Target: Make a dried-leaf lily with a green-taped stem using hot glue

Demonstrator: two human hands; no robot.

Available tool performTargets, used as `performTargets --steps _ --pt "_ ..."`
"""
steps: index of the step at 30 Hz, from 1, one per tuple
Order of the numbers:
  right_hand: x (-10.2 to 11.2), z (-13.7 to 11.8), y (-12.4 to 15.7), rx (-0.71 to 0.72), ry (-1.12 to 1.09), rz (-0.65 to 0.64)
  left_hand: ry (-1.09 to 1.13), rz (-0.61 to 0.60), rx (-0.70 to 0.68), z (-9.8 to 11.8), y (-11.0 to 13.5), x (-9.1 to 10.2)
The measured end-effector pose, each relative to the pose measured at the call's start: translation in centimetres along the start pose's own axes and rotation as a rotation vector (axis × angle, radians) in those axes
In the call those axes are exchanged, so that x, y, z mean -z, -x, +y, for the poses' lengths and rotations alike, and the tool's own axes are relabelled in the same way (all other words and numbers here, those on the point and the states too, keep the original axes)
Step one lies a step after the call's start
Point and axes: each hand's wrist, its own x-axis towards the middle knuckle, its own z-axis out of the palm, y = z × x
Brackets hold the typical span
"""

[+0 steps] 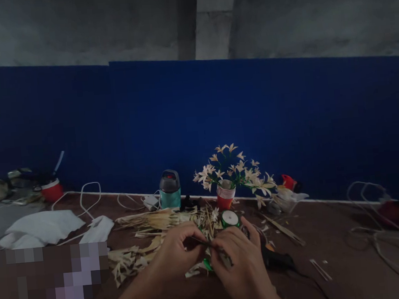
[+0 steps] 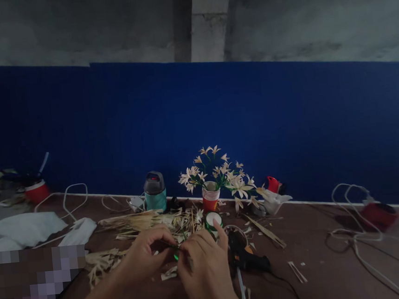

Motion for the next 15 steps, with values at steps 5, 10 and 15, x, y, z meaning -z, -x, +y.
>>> performTargets --steps 5,10,15 --pt "0.2 0.7 -0.1 -0.179 -0.186 -0.205 0.092 -0.097 -0.055 -0.5 -0.2 0.6" --pt "0.6 1.4 -0.4 -0.548 -0.584 -0.495 0.336 -0.238 0.04 -0.5 -0.2 1.1" --pt "-0.3 2.4 0.2 -0.809 -0.964 -0.666 0.251 -0.274 -0.018 0.3 0.0 1.4"
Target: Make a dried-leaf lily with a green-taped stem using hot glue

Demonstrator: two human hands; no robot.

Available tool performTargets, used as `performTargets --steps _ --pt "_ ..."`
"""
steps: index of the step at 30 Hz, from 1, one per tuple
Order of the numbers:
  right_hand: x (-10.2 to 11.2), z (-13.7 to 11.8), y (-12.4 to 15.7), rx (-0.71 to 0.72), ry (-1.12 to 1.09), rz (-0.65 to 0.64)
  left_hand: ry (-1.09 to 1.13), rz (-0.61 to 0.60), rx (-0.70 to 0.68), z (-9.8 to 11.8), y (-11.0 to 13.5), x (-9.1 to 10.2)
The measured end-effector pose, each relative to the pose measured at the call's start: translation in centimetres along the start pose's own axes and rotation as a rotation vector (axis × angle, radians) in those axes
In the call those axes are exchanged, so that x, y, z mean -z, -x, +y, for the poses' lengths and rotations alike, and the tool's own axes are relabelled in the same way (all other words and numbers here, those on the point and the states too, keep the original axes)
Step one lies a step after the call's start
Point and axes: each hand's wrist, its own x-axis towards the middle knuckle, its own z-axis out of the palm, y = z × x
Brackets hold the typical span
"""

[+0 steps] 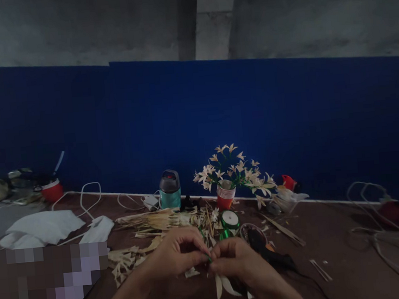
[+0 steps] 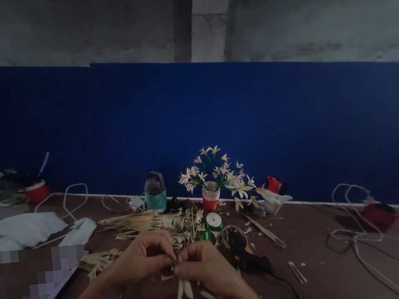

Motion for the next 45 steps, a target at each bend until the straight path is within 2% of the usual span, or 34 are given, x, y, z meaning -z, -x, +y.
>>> performTargets --steps 2,4,9,12,14,18,20,22,27,30,32,34,36,37,41,43,45 --pt "-0.1 0.0 -0.1 -0.001 0.011 0.016 -0.038 0.031 0.019 0.1 0.0 -0.1" --pt "-0.5 -0.4 0.0 0.05 0.142 0.112 -0.1 0.085 0.037 0.0 0.0 -0.2" --pt "-1.4 -1.2 0.7 0.455 0.704 0.45 -0.094 0.163 0.122 -0.7 -0.2 -0.9" --pt "-1.7 -1.0 0.9 0.614 0.873 0.586 -0.074 0.189 0.158 -0.8 -0.3 -1.1" --pt "-1.8 -0.9 0.8 0.662 0.925 0.629 -0.119 0.181 0.132 -0.7 -0.4 -1.0" --pt "-1.9 -1.0 0.8 0.706 0.941 0.633 -0.246 0.179 0.012 -0.5 -0.5 -0.5" --pt "-1.8 -1.1 0.8 0.664 0.885 0.586 -0.249 0.18 -0.018 -0.6 -0.5 -0.2" --pt "-1.6 -1.2 0.8 0.54 0.763 0.491 -0.179 0.16 -0.022 -0.7 -0.5 -0.1" --pt "-0.9 -1.1 0.7 0.115 0.239 0.163 0.11 0.034 0.08 -0.5 -0.2 -0.1" --pt "-0.6 -0.9 0.6 -0.009 -0.039 -0.006 0.117 -0.002 0.074 -0.2 0.0 -0.1" --pt "-0.6 -0.8 0.5 -0.056 -0.136 -0.039 0.074 0.007 0.051 -0.2 0.1 -0.1" --pt "-0.7 -0.8 0.4 -0.066 -0.091 -0.006 0.041 0.043 0.058 -0.3 0.1 -0.1" --pt "-0.9 -0.9 0.4 0.009 0.114 0.106 0.052 0.08 0.109 -0.4 0.0 -0.3" --pt "-1.0 -0.9 0.5 0.092 0.259 0.182 0.068 0.096 0.141 -0.4 0.0 -0.4" --pt "-1.5 -1.1 0.9 0.526 0.777 0.492 0.119 0.171 0.243 -0.5 -0.3 -1.2" --pt "-1.6 -1.1 1.0 0.643 0.893 0.582 0.147 0.211 0.269 -0.4 -0.5 -1.4" --pt "-1.6 -1.0 1.1 0.686 0.916 0.589 0.189 0.218 0.258 -0.4 -0.6 -1.4"
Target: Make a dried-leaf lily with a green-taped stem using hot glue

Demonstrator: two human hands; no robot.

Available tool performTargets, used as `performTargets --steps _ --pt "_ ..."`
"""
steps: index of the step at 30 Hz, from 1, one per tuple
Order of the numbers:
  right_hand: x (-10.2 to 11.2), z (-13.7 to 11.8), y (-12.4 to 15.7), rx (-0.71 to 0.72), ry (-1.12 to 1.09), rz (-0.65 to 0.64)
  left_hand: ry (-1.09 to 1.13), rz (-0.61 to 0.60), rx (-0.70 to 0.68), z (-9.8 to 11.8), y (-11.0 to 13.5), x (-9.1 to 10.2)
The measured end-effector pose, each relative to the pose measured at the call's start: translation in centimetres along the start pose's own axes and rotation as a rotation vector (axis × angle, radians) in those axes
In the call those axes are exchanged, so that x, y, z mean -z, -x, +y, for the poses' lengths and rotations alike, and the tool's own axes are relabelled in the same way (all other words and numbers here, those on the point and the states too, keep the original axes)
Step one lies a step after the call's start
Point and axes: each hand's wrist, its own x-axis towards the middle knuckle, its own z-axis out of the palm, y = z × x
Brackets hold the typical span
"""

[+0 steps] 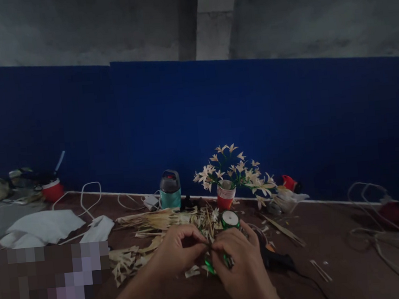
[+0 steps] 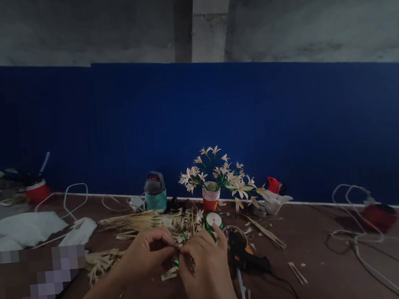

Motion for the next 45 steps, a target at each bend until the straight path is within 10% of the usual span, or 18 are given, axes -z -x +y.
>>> performTargets --steps 17,26,33,45 --pt "-0.3 0.8 0.1 -0.812 -1.148 -0.518 0.099 -0.216 -0.143 -0.3 0.2 1.2" --pt "-0.6 0.3 0.2 -0.221 -0.152 -0.09 -0.058 -0.063 -0.039 0.0 0.3 0.4" --pt "-0.2 0.0 0.3 -0.084 -0.069 -0.063 -0.064 -0.052 -0.065 0.3 0.0 0.5" --pt "-0.5 1.1 0.2 -0.807 -1.184 -0.603 -0.136 -0.233 -0.31 0.4 0.6 1.6"
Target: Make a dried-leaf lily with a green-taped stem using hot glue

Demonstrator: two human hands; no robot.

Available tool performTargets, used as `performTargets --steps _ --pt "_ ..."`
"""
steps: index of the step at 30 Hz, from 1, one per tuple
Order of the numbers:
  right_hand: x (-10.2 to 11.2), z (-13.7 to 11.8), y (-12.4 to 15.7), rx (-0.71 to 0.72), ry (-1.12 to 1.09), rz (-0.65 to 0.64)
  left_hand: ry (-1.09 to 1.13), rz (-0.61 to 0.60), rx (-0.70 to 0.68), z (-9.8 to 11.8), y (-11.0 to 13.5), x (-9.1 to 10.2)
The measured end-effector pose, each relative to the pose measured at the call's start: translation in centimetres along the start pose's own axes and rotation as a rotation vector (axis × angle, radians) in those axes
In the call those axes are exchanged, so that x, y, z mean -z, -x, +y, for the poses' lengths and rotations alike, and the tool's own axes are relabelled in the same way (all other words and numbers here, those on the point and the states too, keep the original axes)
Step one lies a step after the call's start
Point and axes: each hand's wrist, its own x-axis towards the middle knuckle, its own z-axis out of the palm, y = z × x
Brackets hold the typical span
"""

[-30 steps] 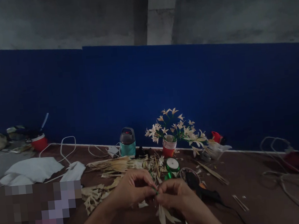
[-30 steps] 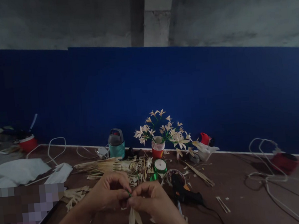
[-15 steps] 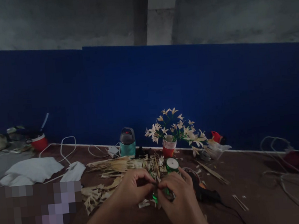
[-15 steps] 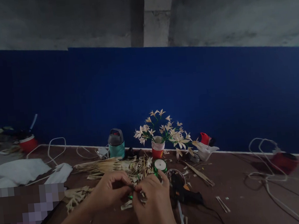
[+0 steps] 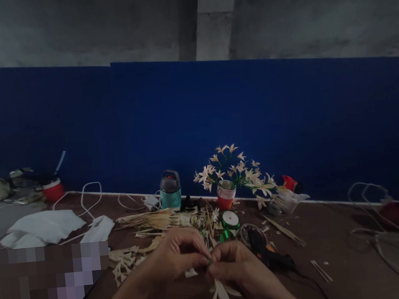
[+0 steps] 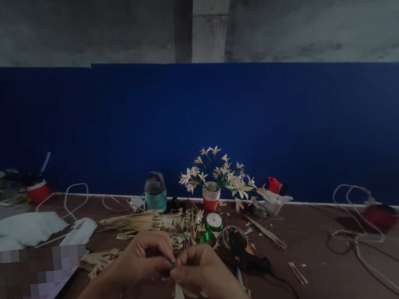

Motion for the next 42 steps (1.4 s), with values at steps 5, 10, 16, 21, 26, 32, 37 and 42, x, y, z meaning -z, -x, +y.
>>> performTargets --steps 5,10,16,21,26,32,37,42 --pt "0.1 0.0 -0.4 0.088 0.252 0.092 -0.097 0.071 0.069 -0.4 -0.1 -0.2" --pt "-0.7 -0.3 0.3 0.506 0.95 0.512 -0.241 0.136 0.126 -0.5 -0.4 -0.8" --pt "-0.9 -0.2 0.6 0.633 1.084 0.534 -0.202 0.143 0.158 -0.5 -0.4 -0.7" --pt "-0.8 -0.7 0.5 0.429 0.825 0.396 -0.174 0.063 0.095 -0.5 -0.4 0.1" --pt "-0.1 -0.4 0.4 0.169 0.344 0.199 -0.005 0.031 0.124 -0.4 -0.4 0.0" --pt "-0.1 -0.2 0.1 -0.021 -0.104 -0.096 0.125 -0.045 0.171 -0.1 0.0 0.1" --pt "-0.2 0.1 -0.3 -0.136 -0.221 -0.279 0.077 -0.058 0.138 0.7 0.2 0.3" --pt "-0.5 -0.2 -0.3 0.072 0.229 0.135 -0.017 0.043 0.158 0.2 -0.1 0.2"
